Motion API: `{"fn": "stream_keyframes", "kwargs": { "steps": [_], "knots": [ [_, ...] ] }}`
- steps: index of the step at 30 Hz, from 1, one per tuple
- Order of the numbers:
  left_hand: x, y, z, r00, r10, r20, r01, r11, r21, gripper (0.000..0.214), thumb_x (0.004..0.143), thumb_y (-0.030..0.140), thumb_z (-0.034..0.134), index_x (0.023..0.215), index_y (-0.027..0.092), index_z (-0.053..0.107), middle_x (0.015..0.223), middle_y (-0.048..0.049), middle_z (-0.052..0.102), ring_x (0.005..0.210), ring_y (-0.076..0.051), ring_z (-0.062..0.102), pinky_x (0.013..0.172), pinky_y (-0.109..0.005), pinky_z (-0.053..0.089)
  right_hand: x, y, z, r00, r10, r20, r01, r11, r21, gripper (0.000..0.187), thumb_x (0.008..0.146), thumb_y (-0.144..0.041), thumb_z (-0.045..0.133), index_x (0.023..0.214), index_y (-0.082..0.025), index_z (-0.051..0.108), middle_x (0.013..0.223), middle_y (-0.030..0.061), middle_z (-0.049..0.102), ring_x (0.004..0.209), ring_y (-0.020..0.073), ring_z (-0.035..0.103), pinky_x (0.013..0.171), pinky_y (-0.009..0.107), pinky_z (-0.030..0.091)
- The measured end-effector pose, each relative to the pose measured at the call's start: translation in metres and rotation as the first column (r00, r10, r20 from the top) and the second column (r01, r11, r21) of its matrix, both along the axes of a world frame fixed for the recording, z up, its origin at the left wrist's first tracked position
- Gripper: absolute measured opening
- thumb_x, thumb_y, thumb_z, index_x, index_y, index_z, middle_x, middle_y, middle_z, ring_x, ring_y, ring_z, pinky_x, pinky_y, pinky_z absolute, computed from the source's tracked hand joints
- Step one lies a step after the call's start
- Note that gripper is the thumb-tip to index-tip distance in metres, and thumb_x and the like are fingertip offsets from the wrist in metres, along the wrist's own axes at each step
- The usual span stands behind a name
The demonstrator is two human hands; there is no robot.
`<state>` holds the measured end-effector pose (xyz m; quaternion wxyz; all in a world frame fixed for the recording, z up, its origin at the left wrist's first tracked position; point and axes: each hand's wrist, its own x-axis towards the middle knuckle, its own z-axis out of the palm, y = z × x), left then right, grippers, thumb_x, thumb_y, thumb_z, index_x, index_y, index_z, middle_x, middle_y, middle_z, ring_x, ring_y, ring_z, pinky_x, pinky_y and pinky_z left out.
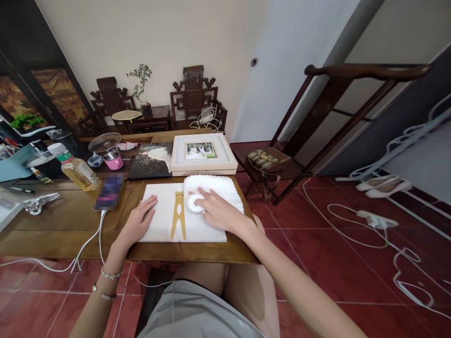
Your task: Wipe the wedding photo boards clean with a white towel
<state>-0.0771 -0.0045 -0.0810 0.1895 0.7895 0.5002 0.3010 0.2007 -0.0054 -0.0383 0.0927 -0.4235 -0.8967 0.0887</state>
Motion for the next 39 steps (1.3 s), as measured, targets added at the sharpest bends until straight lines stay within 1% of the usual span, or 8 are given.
{"fn": "stream_keyframes", "kwargs": {
  "steps": [6, 9, 15, 19, 22, 25, 34, 39],
  "knots": [
    [0.001, -0.001, 0.0, 1.0, 0.007, -0.017, -0.007, 1.0, -0.01, 0.039, 0.09, 0.026, 0.039, 0.124, 0.016, 0.055, 0.136, -0.0118, 0.049, 0.131, -0.021, 0.039, 0.112, -0.047, 0.022, 0.005, -0.088, 0.015, 0.997, 0.071, 0.012, -0.069, 0.991, -0.114, 0.035, 0.061, 0.003, 0.039, 0.079, -0.019, 0.059, 0.144, 0.0018, 0.039, 0.14, 0.0232, 0.014, 0.112, 0.047, 0.024],
    [0.001, -0.001, -0.001, 1.0, 0.01, -0.024, -0.01, 1.0, -0.008, 0.039, 0.09, 0.026, 0.039, 0.124, 0.016, 0.055, 0.136, -0.0117, 0.049, 0.131, -0.021, 0.039, 0.112, -0.047, 0.022, 0.008, -0.107, 0.016, 0.996, 0.091, 0.009, -0.089, 0.985, -0.148, 0.037, 0.058, 0.003, 0.038, 0.077, -0.021, 0.058, 0.144, -0.0021, 0.038, 0.14, 0.0206, 0.013, 0.114, 0.047, 0.022],
    [0.0, 0.0, -0.001, 1.0, 0.008, -0.016, -0.008, 1.0, -0.008, 0.038, 0.09, 0.026, 0.039, 0.123, 0.017, 0.056, 0.136, -0.011, 0.049, 0.131, -0.022, 0.04, 0.113, -0.047, 0.021, 0.009, -0.05, 0.005, 0.998, 0.045, -0.045, -0.048, 0.998, -0.051, 0.033, 0.06, 0.001, 0.039, 0.078, -0.019, 0.058, 0.142, 0.0048, 0.042, 0.138, 0.0226, 0.022, 0.114, 0.048, 0.018],
    [0.0, 0.0, 0.0, 1.0, 0.009, -0.015, -0.009, 1.0, -0.015, 0.039, 0.09, 0.026, 0.039, 0.124, 0.015, 0.055, 0.136, -0.0116, 0.05, 0.131, -0.021, 0.039, 0.113, -0.046, 0.02, 0.005, 0.012, 0.001, 0.999, -0.004, -0.049, 0.003, 1.0, -0.008, 0.036, 0.065, 0.001, 0.037, 0.088, -0.016, 0.059, 0.137, 0.0115, 0.047, 0.135, 0.0252, 0.029, 0.109, 0.048, 0.026],
    [0.0, 0.0, 0.001, 1.0, 0.009, -0.02, -0.01, 1.0, -0.013, 0.039, 0.09, 0.025, 0.038, 0.124, 0.014, 0.055, 0.136, -0.0122, 0.05, 0.131, -0.021, 0.039, 0.113, -0.045, 0.02, 0.004, 0.033, 0.001, 0.998, -0.048, -0.043, 0.047, 0.998, -0.037, 0.037, 0.068, 0.0, 0.037, 0.094, -0.015, 0.059, 0.14, 0.0131, 0.043, 0.134, 0.0279, 0.03, 0.105, 0.049, 0.032],
    [0.001, -0.001, 0.001, 1.0, 0.01, -0.028, -0.01, 1.0, -0.012, 0.039, 0.09, 0.025, 0.038, 0.124, 0.013, 0.055, 0.136, -0.0124, 0.05, 0.131, -0.021, 0.04, 0.113, -0.046, 0.02, 0.004, 0.019, 0.002, 0.999, -0.025, -0.039, 0.022, 0.998, -0.061, 0.038, 0.067, 0.001, 0.037, 0.094, -0.015, 0.059, 0.14, 0.013, 0.043, 0.136, 0.0276, 0.025, 0.107, 0.05, 0.029],
    [0.0, 0.0, -0.003, 0.999, 0.005, -0.046, -0.005, 1.0, 0.004, 0.039, 0.091, 0.024, 0.037, 0.125, 0.014, 0.054, 0.136, -0.0119, 0.049, 0.132, -0.021, 0.039, 0.113, -0.047, 0.021, 0.008, -0.105, 0.018, 0.994, 0.096, -0.05, -0.104, 0.971, -0.216, 0.036, 0.058, 0.004, 0.037, 0.078, -0.019, 0.057, 0.144, 0.0019, 0.039, 0.14, 0.022, 0.011, 0.115, 0.048, 0.013],
    [0.0, 0.0, -0.003, 0.999, 0.004, -0.041, -0.003, 1.0, 0.007, 0.039, 0.091, 0.024, 0.037, 0.125, 0.014, 0.054, 0.136, -0.0123, 0.049, 0.131, -0.021, 0.039, 0.112, -0.047, 0.022, 0.006, -0.079, 0.015, 0.995, 0.069, -0.075, -0.082, 0.978, -0.19, 0.035, 0.062, 0.003, 0.038, 0.082, -0.018, 0.057, 0.142, 0.0063, 0.042, 0.139, 0.0233, 0.018, 0.112, 0.048, 0.021]
  ]
}}
